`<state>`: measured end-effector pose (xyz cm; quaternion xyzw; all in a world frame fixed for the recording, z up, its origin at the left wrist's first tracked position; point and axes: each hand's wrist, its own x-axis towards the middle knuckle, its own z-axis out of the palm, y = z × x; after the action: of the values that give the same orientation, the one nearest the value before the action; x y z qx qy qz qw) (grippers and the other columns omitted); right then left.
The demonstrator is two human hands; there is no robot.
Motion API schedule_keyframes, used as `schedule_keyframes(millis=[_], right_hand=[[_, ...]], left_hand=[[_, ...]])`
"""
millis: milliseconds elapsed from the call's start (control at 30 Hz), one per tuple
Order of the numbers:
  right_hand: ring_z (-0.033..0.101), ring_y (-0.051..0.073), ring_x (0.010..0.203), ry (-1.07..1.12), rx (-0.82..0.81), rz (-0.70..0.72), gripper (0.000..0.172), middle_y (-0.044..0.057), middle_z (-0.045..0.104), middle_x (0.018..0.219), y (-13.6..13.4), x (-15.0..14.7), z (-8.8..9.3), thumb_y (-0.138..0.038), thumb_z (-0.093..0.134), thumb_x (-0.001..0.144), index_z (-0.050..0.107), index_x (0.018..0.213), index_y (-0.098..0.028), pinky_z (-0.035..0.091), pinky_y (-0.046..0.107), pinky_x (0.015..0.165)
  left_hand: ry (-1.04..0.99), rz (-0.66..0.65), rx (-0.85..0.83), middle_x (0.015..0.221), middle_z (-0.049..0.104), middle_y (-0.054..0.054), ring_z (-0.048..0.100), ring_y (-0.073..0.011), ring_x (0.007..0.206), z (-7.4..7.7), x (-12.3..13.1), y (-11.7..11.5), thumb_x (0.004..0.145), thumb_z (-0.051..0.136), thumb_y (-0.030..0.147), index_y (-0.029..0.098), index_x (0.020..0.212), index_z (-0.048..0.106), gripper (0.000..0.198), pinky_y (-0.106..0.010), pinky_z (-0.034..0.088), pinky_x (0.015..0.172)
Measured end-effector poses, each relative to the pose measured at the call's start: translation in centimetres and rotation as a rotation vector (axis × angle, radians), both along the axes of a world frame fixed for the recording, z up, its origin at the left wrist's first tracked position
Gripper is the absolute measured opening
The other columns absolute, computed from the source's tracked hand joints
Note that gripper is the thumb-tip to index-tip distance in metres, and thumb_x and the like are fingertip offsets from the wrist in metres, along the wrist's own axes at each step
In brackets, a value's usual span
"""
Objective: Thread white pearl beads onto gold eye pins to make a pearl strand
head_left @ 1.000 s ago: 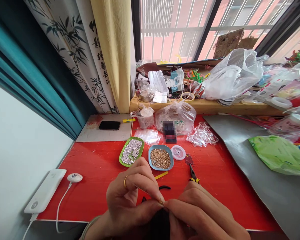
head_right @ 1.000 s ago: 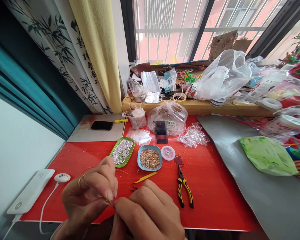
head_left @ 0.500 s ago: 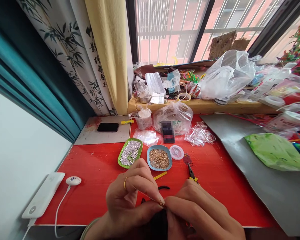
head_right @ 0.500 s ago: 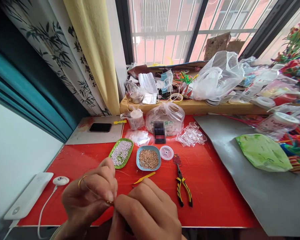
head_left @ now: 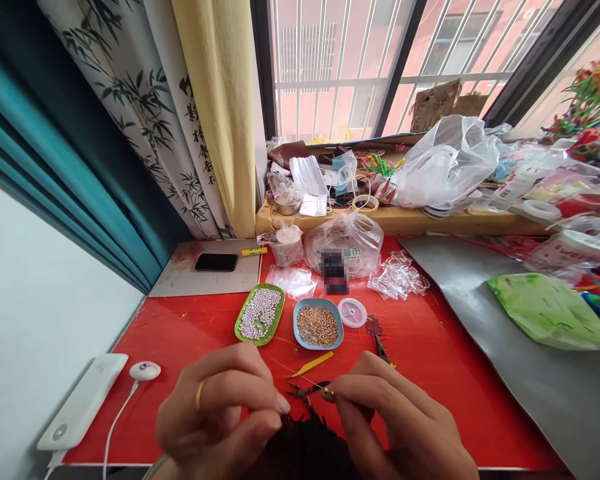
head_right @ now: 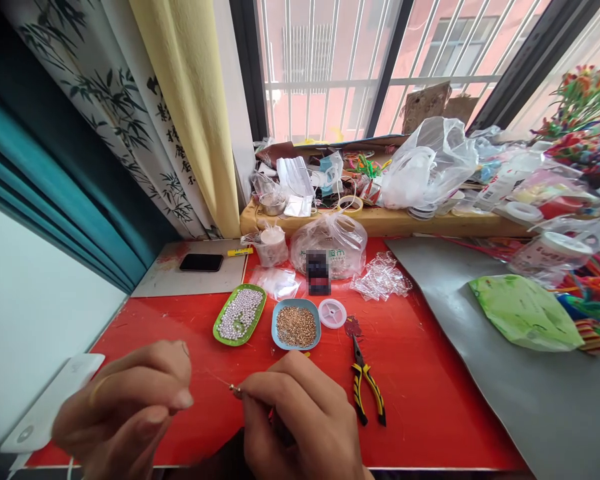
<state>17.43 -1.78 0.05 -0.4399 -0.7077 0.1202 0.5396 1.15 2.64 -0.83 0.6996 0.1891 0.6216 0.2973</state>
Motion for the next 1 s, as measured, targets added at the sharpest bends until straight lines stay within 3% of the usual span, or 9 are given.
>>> schedule_keyframes(millis=[133,233,333,567,800,1000], right_hand=[[0.052,0.009,0.049,0.02,0.011,-0.004,0.02,-0.001,0.057,0.06,0.0,0.0,0.1,0.002,0.053,0.075,0.062,0.077,-0.016,0.045,0.019,0.042],[0.052,0.009,0.048,0.004,0.053,-0.032,0.02,-0.001,0.058,0.059,0.1,0.0,0.1,0.003,0.054,0.074,0.063,0.076,-0.015,0.046,0.019,0.042],[0.051,0.008,0.047,-0.029,0.094,-0.086,0.02,-0.001,0.057,0.057,0.2,-0.1,0.1,0.003,0.055,0.074,0.064,0.075,-0.015,0.046,0.019,0.041],[0.052,0.008,0.047,-0.114,0.114,-0.107,0.018,-0.001,0.059,0.056,0.4,0.1,0.0,0.001,0.056,0.075,0.065,0.075,-0.014,0.046,0.02,0.042],[0.051,0.008,0.049,-0.176,0.123,-0.097,0.017,0.0,0.059,0.057,0.4,0.5,0.4,0.001,0.056,0.076,0.065,0.078,-0.013,0.046,0.021,0.044],[0.048,0.009,0.047,-0.258,0.145,-0.117,0.015,-0.001,0.058,0.055,0.2,0.4,0.3,-0.001,0.056,0.078,0.064,0.077,-0.013,0.044,0.023,0.045]], left_hand=[[0.334,0.035,0.09,0.092,0.072,-0.008,0.067,-0.0147,0.067,2.3,-0.4,-0.3,0.076,0.067,0.013,0.016,0.098,0.064,0.022,-0.019,0.055,0.046],[0.541,0.025,0.119,0.074,0.073,-0.004,0.069,-0.0127,0.062,3.4,0.1,0.0,0.078,0.062,0.008,0.015,0.089,0.064,0.013,-0.016,0.057,0.055],[0.533,0.053,0.125,0.066,0.07,-0.002,0.067,-0.0101,0.057,3.6,0.7,0.3,0.079,0.06,0.008,0.014,0.081,0.064,0.008,-0.014,0.055,0.055],[0.586,-0.001,0.143,0.069,0.07,-0.004,0.066,-0.0094,0.063,3.6,0.6,0.8,0.081,0.059,0.006,0.011,0.084,0.065,0.009,-0.014,0.055,0.063],[0.616,0.06,0.211,0.06,0.067,0.001,0.062,-0.007,0.051,3.9,0.8,1.1,0.082,0.055,0.008,0.015,0.079,0.064,0.012,-0.012,0.053,0.051],[0.634,0.053,0.204,0.059,0.066,0.001,0.061,-0.007,0.051,3.9,0.7,0.7,0.079,0.06,0.006,0.014,0.079,0.064,0.009,-0.014,0.053,0.051]])
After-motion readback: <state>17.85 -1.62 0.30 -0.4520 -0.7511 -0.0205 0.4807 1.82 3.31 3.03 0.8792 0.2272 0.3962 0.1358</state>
